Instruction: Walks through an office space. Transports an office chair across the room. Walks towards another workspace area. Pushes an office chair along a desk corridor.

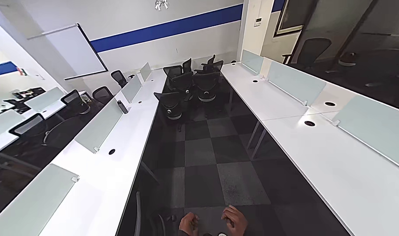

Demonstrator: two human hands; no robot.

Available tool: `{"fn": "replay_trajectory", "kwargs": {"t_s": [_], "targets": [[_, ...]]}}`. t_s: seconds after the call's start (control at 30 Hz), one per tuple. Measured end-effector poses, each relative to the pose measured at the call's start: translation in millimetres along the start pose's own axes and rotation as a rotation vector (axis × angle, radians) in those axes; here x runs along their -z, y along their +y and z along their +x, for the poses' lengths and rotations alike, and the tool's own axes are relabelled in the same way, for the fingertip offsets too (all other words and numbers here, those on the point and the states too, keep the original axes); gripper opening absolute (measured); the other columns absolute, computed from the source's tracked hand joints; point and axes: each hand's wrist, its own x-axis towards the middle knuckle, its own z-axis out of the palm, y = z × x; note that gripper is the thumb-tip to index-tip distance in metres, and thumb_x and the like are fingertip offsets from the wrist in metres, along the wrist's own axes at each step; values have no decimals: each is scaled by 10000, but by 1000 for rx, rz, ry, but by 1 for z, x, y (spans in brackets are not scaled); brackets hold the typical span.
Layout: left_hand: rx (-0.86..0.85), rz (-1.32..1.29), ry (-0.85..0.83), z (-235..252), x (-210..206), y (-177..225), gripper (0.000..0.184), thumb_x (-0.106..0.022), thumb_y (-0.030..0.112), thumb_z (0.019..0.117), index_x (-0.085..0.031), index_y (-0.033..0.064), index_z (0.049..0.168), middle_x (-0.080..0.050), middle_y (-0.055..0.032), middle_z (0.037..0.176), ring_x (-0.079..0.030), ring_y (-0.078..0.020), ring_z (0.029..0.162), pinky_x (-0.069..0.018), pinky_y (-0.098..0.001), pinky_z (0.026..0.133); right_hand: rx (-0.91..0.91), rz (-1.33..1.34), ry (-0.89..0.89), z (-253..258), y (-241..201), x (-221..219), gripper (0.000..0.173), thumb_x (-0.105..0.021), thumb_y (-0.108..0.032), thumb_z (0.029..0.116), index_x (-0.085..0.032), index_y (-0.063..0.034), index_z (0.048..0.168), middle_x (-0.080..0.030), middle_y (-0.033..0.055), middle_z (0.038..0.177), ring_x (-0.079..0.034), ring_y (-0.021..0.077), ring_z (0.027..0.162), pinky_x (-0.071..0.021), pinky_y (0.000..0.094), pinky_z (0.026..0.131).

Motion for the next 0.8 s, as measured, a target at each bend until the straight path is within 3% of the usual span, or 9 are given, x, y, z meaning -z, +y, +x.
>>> {"fn": "replay_trajectory", "kwargs": {"t_s": [0.13,0.33,0.47,0.6,0.7,0.77,0.8], "targets": [[37,-70,12,62,20,-5,333,-715,43,834,-703,-44,1156,-741,-192,1035,-726,-277,950,-588,-459,928,97,42,2,96,42,9,178,-641,-64,773,-765,-111,891,-758,27,933,-711,188,921,-578,337,873],[115,-127,4,176,67,-17,318,-692,40,868,-689,-53,1172,-738,-193,1017,-719,-287,940,-580,-477,911,44,44,48,222,110,-6,194,-626,-50,771,-769,-120,881,-754,17,921,-701,178,890,-578,332,845],[94,-170,-6,268,107,-33,342,-701,59,852,-685,-52,1175,-731,-172,990,-706,-264,896,-579,-469,874,9,41,-37,292,152,-30,187,-652,-30,763,-771,-114,879,-754,24,917,-700,203,914,-571,360,876],[71,-160,-92,359,165,-15,361,-690,50,851,-685,-40,1200,-730,-180,1018,-704,-277,926,-571,-483,899,-49,23,-8,368,178,-34,197,-663,-23,728,-773,-106,868,-754,29,888,-705,190,861,-572,356,855],[16,-104,-187,429,204,2,368,-708,38,848,-688,-34,1208,-731,-185,1025,-706,-289,947,-568,-494,916,-147,21,46,411,199,-31,212,-665,-8,716,-776,-94,873,-762,31,908,-721,191,899,-570,397,941],[-43,-137,-189,472,227,8,380,-714,5,811,-693,-18,1190,-724,-146,992,-692,-238,891,-578,-446,857,-215,19,89,434,214,-28,226,-660,-10,711,-772,-99,885,-760,27,922,-723,185,915,-571,407,968],[-82,-182,-173,495,238,13,387,-715,-8,797,-692,-15,1183,-719,-123,969,-682,-204,851,-582,-409,810,-245,27,114,446,224,-26,227,-662,-5,707,-773,-92,885,-758,39,927,-716,194,907,-581,402,917]]}}
